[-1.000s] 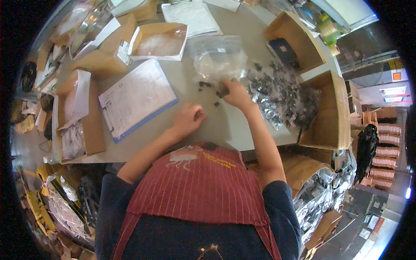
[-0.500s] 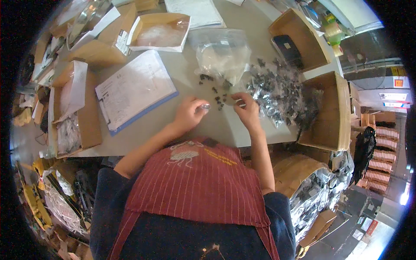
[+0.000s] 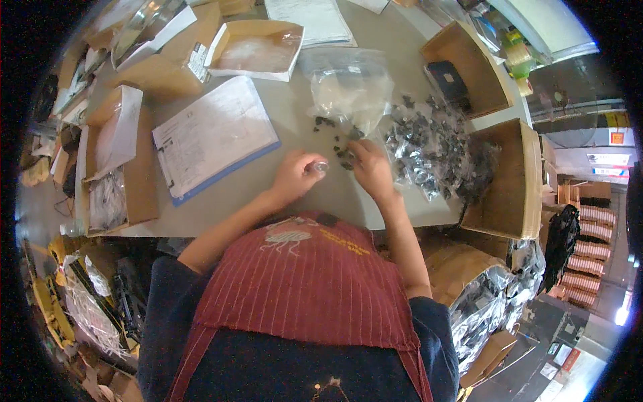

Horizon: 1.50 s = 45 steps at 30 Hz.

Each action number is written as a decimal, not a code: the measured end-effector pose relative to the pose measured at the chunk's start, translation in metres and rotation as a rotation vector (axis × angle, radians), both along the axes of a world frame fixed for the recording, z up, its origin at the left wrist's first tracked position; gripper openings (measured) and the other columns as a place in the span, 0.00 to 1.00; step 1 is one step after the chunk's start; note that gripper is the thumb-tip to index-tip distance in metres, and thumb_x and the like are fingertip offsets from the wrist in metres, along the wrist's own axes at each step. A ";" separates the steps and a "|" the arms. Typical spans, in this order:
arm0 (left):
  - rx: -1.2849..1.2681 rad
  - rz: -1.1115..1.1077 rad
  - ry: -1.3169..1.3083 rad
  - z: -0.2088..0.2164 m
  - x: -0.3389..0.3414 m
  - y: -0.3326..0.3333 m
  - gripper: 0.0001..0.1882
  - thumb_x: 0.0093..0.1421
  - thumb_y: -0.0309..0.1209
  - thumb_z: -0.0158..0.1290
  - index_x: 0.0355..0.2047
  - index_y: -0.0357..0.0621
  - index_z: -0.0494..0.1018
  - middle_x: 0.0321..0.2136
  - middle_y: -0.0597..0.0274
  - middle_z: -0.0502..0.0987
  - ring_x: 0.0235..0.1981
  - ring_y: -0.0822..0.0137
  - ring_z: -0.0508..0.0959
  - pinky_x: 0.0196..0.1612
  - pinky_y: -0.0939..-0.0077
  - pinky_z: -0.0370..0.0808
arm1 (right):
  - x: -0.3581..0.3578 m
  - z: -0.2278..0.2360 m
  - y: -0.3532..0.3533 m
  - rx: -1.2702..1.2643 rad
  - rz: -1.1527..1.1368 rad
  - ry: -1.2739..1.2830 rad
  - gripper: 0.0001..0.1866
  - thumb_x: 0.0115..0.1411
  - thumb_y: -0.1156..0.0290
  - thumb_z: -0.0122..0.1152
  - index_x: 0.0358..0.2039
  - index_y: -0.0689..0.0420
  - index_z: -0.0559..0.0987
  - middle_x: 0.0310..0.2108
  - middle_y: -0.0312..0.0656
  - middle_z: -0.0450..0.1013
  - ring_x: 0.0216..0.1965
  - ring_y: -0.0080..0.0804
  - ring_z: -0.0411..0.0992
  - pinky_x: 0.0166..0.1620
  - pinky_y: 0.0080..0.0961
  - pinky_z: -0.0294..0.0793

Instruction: The person sorts small black plastic components from a pile into a small transparent bag by hand. They pick up individual parts and place them into the bag, occasionally shifting other items on the table or referring to a clipboard.

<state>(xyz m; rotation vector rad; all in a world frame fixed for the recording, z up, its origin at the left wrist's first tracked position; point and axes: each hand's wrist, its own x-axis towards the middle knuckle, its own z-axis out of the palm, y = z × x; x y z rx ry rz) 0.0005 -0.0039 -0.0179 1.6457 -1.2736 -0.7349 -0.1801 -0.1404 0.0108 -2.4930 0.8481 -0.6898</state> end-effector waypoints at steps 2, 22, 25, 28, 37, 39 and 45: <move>0.006 -0.004 0.021 -0.001 0.000 -0.001 0.12 0.54 0.32 0.61 0.40 0.46 0.81 0.32 0.55 0.76 0.34 0.60 0.78 0.40 0.67 0.75 | 0.000 -0.002 -0.003 -0.046 0.051 0.000 0.16 0.52 0.82 0.55 0.43 0.58 0.80 0.40 0.50 0.77 0.40 0.53 0.76 0.43 0.40 0.76; -0.031 -0.133 0.192 -0.003 0.001 -0.004 0.15 0.52 0.30 0.64 0.42 0.45 0.81 0.33 0.60 0.75 0.35 0.65 0.76 0.41 0.71 0.74 | -0.013 0.018 0.017 0.272 -0.083 -0.112 0.14 0.53 0.80 0.64 0.42 0.58 0.80 0.39 0.49 0.76 0.40 0.47 0.76 0.41 0.37 0.77; -0.013 -0.116 0.233 -0.004 -0.002 -0.005 0.15 0.52 0.30 0.65 0.41 0.45 0.81 0.33 0.60 0.75 0.35 0.65 0.76 0.40 0.71 0.74 | -0.013 -0.003 0.023 0.241 -0.102 0.013 0.13 0.54 0.77 0.62 0.42 0.57 0.78 0.37 0.50 0.74 0.40 0.53 0.74 0.41 0.43 0.75; -0.005 -0.062 0.254 -0.011 -0.005 -0.004 0.15 0.52 0.30 0.65 0.41 0.45 0.81 0.33 0.60 0.75 0.36 0.65 0.76 0.41 0.71 0.74 | -0.007 -0.008 0.030 0.012 -0.023 0.092 0.11 0.55 0.76 0.61 0.40 0.58 0.77 0.33 0.49 0.72 0.36 0.54 0.73 0.37 0.46 0.74; 0.009 -0.078 0.112 -0.001 -0.005 -0.001 0.14 0.52 0.31 0.63 0.41 0.46 0.81 0.38 0.54 0.75 0.37 0.58 0.77 0.44 0.66 0.76 | -0.002 0.043 0.043 0.422 0.046 -0.220 0.07 0.54 0.80 0.63 0.35 0.60 0.82 0.39 0.48 0.76 0.33 0.44 0.77 0.38 0.31 0.77; 0.006 -0.081 0.067 -0.003 -0.005 -0.003 0.14 0.52 0.30 0.63 0.41 0.45 0.81 0.38 0.54 0.75 0.37 0.58 0.78 0.44 0.66 0.76 | 0.007 0.051 0.047 0.409 0.092 -0.227 0.09 0.54 0.82 0.62 0.37 0.60 0.82 0.38 0.47 0.76 0.32 0.43 0.77 0.37 0.31 0.77; -0.054 -0.106 0.122 0.002 -0.004 -0.001 0.15 0.52 0.29 0.64 0.41 0.44 0.81 0.37 0.54 0.75 0.37 0.59 0.78 0.42 0.68 0.76 | 0.007 0.014 0.017 0.256 -0.069 -0.045 0.12 0.55 0.79 0.62 0.42 0.58 0.80 0.39 0.48 0.76 0.36 0.47 0.77 0.38 0.35 0.77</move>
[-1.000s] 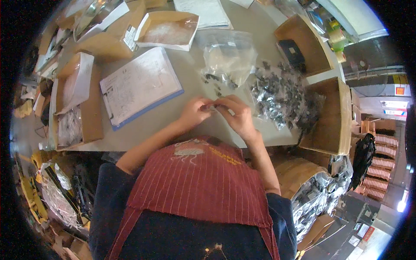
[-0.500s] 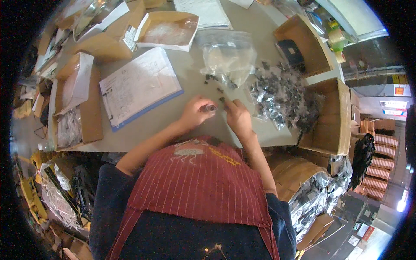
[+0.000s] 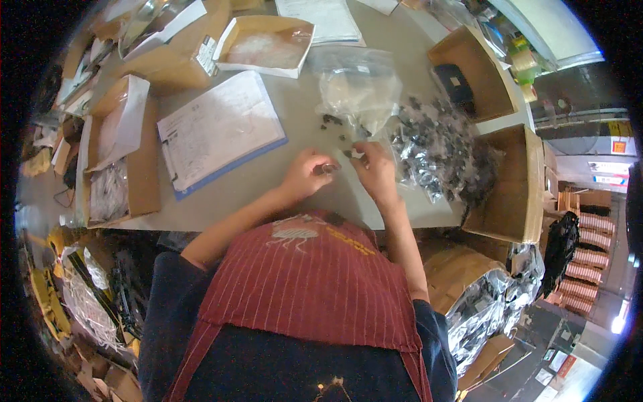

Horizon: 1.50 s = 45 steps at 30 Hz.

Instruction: The person sorts small black plastic components from a pile into a small transparent bag by hand. They pick up individual parts and place them into the bag, occasionally shifting other items on the table or referring to a clipboard.

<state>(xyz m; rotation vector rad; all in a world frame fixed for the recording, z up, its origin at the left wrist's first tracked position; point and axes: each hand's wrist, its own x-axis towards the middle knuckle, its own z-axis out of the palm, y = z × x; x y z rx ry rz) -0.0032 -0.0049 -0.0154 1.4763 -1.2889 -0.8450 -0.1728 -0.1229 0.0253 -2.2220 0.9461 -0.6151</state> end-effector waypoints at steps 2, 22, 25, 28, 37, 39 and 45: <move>0.066 -0.008 0.012 0.002 0.000 0.000 0.15 0.52 0.29 0.64 0.41 0.43 0.81 0.36 0.54 0.74 0.37 0.59 0.78 0.42 0.68 0.76 | 0.001 -0.017 -0.005 -0.056 -0.017 0.068 0.13 0.55 0.77 0.63 0.42 0.57 0.80 0.39 0.49 0.76 0.36 0.49 0.77 0.38 0.37 0.77; 0.079 0.008 0.067 -0.004 0.002 0.001 0.13 0.51 0.27 0.63 0.39 0.42 0.80 0.37 0.57 0.75 0.37 0.62 0.77 0.41 0.69 0.74 | -0.001 -0.019 -0.015 -0.300 0.137 0.109 0.20 0.50 0.81 0.60 0.46 0.57 0.79 0.46 0.48 0.74 0.46 0.50 0.74 0.47 0.41 0.76; 0.058 0.059 0.078 -0.015 0.003 0.005 0.13 0.51 0.27 0.64 0.39 0.42 0.80 0.36 0.57 0.75 0.36 0.63 0.77 0.41 0.70 0.74 | 0.006 -0.026 -0.002 -0.199 0.197 0.126 0.17 0.51 0.78 0.60 0.43 0.56 0.81 0.42 0.49 0.75 0.47 0.53 0.73 0.49 0.44 0.74; 0.055 0.087 0.160 -0.021 0.000 0.007 0.14 0.51 0.28 0.64 0.40 0.42 0.80 0.36 0.57 0.75 0.36 0.63 0.76 0.41 0.70 0.74 | 0.002 -0.029 0.006 -0.189 0.276 0.122 0.14 0.51 0.78 0.61 0.41 0.56 0.81 0.39 0.48 0.75 0.44 0.51 0.73 0.46 0.42 0.75; 0.049 0.090 0.128 -0.025 0.000 0.005 0.16 0.50 0.24 0.60 0.41 0.41 0.80 0.35 0.55 0.75 0.37 0.60 0.78 0.42 0.70 0.75 | 0.013 0.041 0.028 0.062 0.282 -0.222 0.12 0.53 0.83 0.63 0.39 0.59 0.82 0.39 0.45 0.76 0.40 0.41 0.76 0.42 0.32 0.76; 0.056 0.073 0.095 -0.013 0.001 0.005 0.16 0.50 0.24 0.60 0.42 0.40 0.80 0.35 0.54 0.74 0.38 0.59 0.78 0.44 0.69 0.76 | 0.011 0.042 0.029 0.076 0.294 -0.177 0.13 0.53 0.83 0.63 0.39 0.58 0.82 0.40 0.45 0.76 0.42 0.42 0.76 0.44 0.32 0.76; 0.018 0.047 0.055 -0.009 0.002 0.007 0.18 0.54 0.21 0.56 0.47 0.38 0.77 0.41 0.52 0.76 0.44 0.61 0.80 0.49 0.68 0.77 | 0.008 0.034 0.032 -0.318 0.358 -0.045 0.15 0.51 0.82 0.58 0.40 0.57 0.80 0.42 0.48 0.75 0.44 0.50 0.73 0.50 0.41 0.74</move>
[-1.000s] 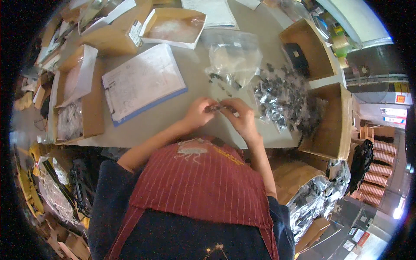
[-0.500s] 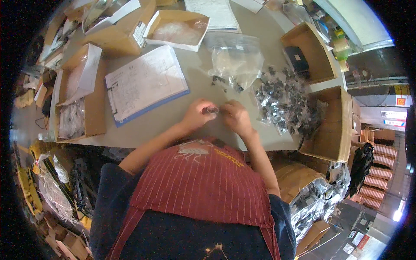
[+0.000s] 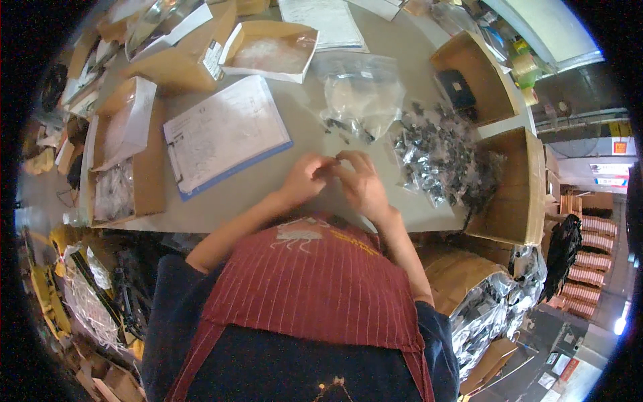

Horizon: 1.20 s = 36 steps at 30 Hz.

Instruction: The person sorts small black plastic components from a pile into a small transparent bag by hand. They pick up individual parts and place them into the bag, occasionally shifting other items on the table or referring to a clipboard.

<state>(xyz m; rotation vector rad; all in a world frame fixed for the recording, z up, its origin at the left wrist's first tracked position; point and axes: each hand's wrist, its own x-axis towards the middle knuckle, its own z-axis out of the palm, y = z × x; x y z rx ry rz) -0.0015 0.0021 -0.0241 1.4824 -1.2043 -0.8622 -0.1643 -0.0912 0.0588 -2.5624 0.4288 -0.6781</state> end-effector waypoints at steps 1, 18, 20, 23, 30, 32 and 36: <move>-0.035 0.017 0.107 0.000 -0.001 0.000 0.17 0.56 0.20 0.56 0.48 0.38 0.76 0.43 0.53 0.77 0.45 0.62 0.80 0.49 0.69 0.78 | 0.000 -0.006 -0.002 -0.010 -0.015 -0.013 0.12 0.51 0.80 0.60 0.38 0.57 0.80 0.41 0.48 0.75 0.42 0.50 0.73 0.48 0.42 0.74; 0.104 0.070 -0.189 0.027 0.006 0.006 0.10 0.61 0.33 0.57 0.41 0.44 0.77 0.35 0.52 0.81 0.36 0.55 0.81 0.39 0.65 0.77 | 0.001 -0.017 -0.003 0.405 -0.078 -0.016 0.09 0.60 0.71 0.63 0.38 0.60 0.78 0.37 0.49 0.76 0.39 0.49 0.76 0.41 0.39 0.75; 0.050 0.065 -0.223 0.029 0.007 0.006 0.10 0.60 0.34 0.56 0.40 0.44 0.77 0.35 0.46 0.80 0.36 0.46 0.80 0.38 0.59 0.77 | 0.000 -0.011 -0.002 0.542 -0.051 0.093 0.08 0.61 0.72 0.61 0.40 0.61 0.77 0.36 0.50 0.76 0.38 0.50 0.76 0.41 0.39 0.75; -0.044 0.076 -0.279 0.026 0.010 0.006 0.09 0.59 0.33 0.56 0.37 0.43 0.77 0.33 0.48 0.80 0.34 0.47 0.80 0.36 0.59 0.76 | 0.003 -0.013 0.002 0.515 -0.072 0.008 0.07 0.60 0.73 0.59 0.38 0.61 0.77 0.35 0.52 0.75 0.38 0.52 0.75 0.41 0.40 0.75; -0.138 0.022 -0.238 0.043 0.019 -0.008 0.06 0.58 0.26 0.56 0.36 0.43 0.76 0.31 0.59 0.79 0.32 0.62 0.79 0.35 0.69 0.75 | 0.007 -0.013 -0.005 0.495 -0.127 0.003 0.08 0.55 0.74 0.59 0.35 0.61 0.75 0.31 0.53 0.74 0.35 0.54 0.75 0.39 0.41 0.74; -0.076 -0.007 -0.166 0.048 0.022 -0.015 0.05 0.58 0.25 0.56 0.36 0.42 0.75 0.31 0.59 0.79 0.32 0.64 0.79 0.35 0.71 0.75 | 0.004 -0.014 -0.011 0.498 -0.125 0.037 0.08 0.54 0.73 0.59 0.34 0.61 0.75 0.28 0.52 0.73 0.32 0.52 0.75 0.37 0.40 0.74; -0.168 -0.044 -0.170 0.044 0.026 -0.030 0.04 0.60 0.28 0.52 0.32 0.42 0.74 0.29 0.54 0.78 0.31 0.54 0.79 0.33 0.64 0.74 | 0.002 -0.014 -0.017 0.595 -0.171 0.052 0.08 0.55 0.72 0.59 0.34 0.61 0.76 0.28 0.51 0.74 0.30 0.46 0.75 0.37 0.37 0.74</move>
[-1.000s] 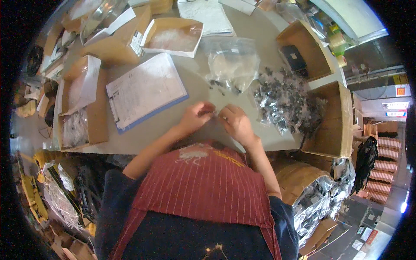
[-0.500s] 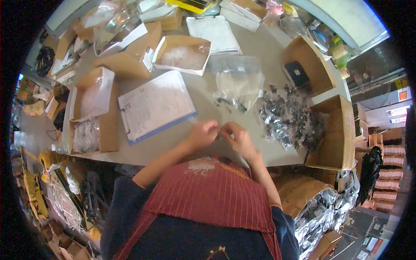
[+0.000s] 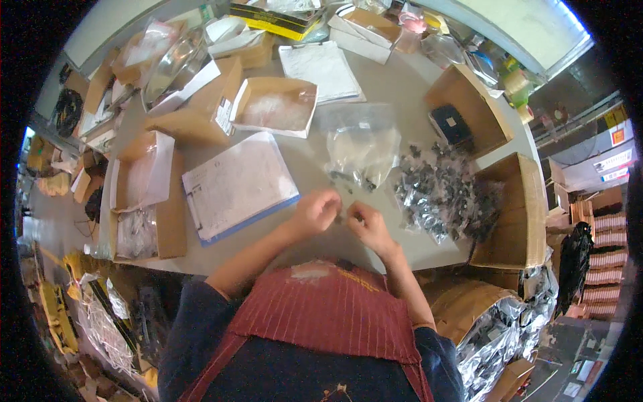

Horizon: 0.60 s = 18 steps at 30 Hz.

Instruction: The person sorts small black plastic components from a pile into a small transparent bag by hand. They pick up individual parts and place them into the bag, occasionally shifting other items on the table or referring to a clipboard.

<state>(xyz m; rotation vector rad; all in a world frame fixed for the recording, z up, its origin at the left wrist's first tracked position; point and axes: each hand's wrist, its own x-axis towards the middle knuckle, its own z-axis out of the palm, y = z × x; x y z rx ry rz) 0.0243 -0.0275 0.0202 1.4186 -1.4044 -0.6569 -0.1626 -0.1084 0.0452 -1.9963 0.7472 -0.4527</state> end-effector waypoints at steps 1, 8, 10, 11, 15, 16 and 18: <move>-0.013 0.001 -0.005 -0.001 0.001 -0.003 0.04 0.61 0.28 0.52 0.32 0.42 0.74 0.28 0.54 0.78 0.31 0.54 0.79 0.33 0.64 0.73 | 0.000 -0.002 -0.002 0.031 -0.022 -0.009 0.08 0.55 0.72 0.59 0.34 0.62 0.76 0.28 0.50 0.74 0.29 0.43 0.74 0.36 0.35 0.74; 0.034 -0.014 -0.007 0.003 0.011 -0.023 0.05 0.62 0.30 0.51 0.34 0.43 0.74 0.29 0.54 0.78 0.32 0.55 0.79 0.36 0.65 0.74 | -0.001 -0.004 -0.017 0.213 -0.071 -0.050 0.08 0.56 0.71 0.58 0.35 0.62 0.75 0.28 0.45 0.74 0.31 0.30 0.73 0.37 0.30 0.73; 0.047 -0.052 0.007 0.002 0.014 -0.027 0.03 0.63 0.24 0.51 0.36 0.41 0.74 0.30 0.61 0.77 0.32 0.69 0.77 0.38 0.74 0.73 | 0.001 -0.008 -0.021 0.234 -0.074 -0.088 0.06 0.57 0.73 0.57 0.33 0.62 0.75 0.27 0.40 0.72 0.30 0.27 0.71 0.36 0.26 0.71; 0.048 -0.051 0.006 0.000 0.018 -0.031 0.03 0.63 0.24 0.51 0.36 0.41 0.74 0.30 0.61 0.77 0.32 0.69 0.77 0.38 0.74 0.73 | 0.003 -0.008 -0.022 0.256 -0.075 -0.125 0.03 0.59 0.75 0.56 0.31 0.61 0.75 0.25 0.35 0.70 0.28 0.23 0.69 0.34 0.23 0.70; 0.109 0.122 0.170 -0.007 0.051 -0.066 0.09 0.68 0.34 0.52 0.43 0.43 0.74 0.34 0.64 0.79 0.37 0.71 0.79 0.43 0.74 0.75 | -0.007 0.009 -0.038 0.575 -0.299 -0.387 0.02 0.59 0.77 0.56 0.33 0.59 0.75 0.27 0.35 0.72 0.31 0.25 0.71 0.38 0.24 0.71; -0.034 0.196 0.216 -0.009 0.069 -0.086 0.11 0.68 0.38 0.54 0.44 0.45 0.74 0.34 0.61 0.80 0.36 0.70 0.80 0.41 0.71 0.75 | -0.009 0.020 -0.044 0.510 -0.434 -0.598 0.02 0.61 0.77 0.57 0.35 0.58 0.75 0.29 0.35 0.73 0.33 0.25 0.71 0.40 0.23 0.71; -0.007 0.351 -0.117 0.008 0.110 -0.131 0.09 0.68 0.32 0.53 0.44 0.42 0.74 0.37 0.62 0.79 0.39 0.71 0.78 0.46 0.75 0.74 | -0.018 0.032 -0.044 0.417 -0.604 -0.814 0.02 0.62 0.77 0.57 0.36 0.57 0.75 0.31 0.34 0.74 0.34 0.24 0.72 0.42 0.22 0.71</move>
